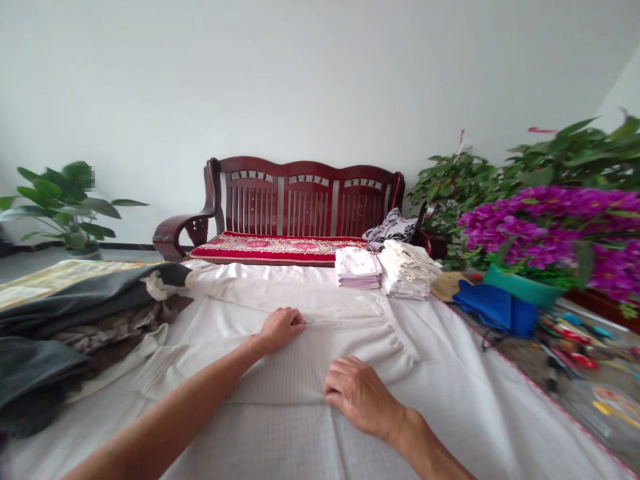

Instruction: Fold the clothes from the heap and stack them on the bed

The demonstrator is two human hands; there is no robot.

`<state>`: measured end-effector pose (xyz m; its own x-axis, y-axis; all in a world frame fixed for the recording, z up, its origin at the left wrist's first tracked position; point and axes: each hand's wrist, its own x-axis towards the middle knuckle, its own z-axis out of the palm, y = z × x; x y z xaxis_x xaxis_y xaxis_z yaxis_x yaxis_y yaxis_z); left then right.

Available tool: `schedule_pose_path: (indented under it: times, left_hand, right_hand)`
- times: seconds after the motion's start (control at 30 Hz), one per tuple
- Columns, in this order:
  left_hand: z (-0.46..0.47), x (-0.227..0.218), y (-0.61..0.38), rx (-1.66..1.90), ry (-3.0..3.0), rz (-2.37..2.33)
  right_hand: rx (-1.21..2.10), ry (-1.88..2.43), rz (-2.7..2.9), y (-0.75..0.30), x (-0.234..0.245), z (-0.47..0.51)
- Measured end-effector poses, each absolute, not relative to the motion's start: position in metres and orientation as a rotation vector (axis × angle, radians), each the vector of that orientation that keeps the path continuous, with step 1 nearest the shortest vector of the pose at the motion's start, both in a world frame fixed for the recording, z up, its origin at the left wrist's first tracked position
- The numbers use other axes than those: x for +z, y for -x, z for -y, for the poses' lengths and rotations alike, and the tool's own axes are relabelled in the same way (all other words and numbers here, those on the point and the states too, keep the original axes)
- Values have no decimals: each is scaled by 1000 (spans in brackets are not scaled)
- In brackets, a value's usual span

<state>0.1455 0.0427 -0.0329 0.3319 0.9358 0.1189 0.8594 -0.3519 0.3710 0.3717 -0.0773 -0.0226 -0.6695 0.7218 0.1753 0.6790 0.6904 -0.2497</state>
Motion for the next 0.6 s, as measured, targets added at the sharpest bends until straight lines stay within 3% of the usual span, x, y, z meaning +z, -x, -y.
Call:
schedule_pose_path:
  times: [0.27, 0.43, 0.6]
  left_hand:
    - [-20, -36, -148, 582, -2470, -1599]
    - [6, -38, -157, 708, -2635, -1148]
    - [15, -51, -157, 536, -2810, -835]
  right_hand:
    - [513, 1222, 2480, -393, -12, 86]
    - [387, 1408, 2467, -436, 1, 76]
    - [398, 1493, 2510, -472, -6, 75]
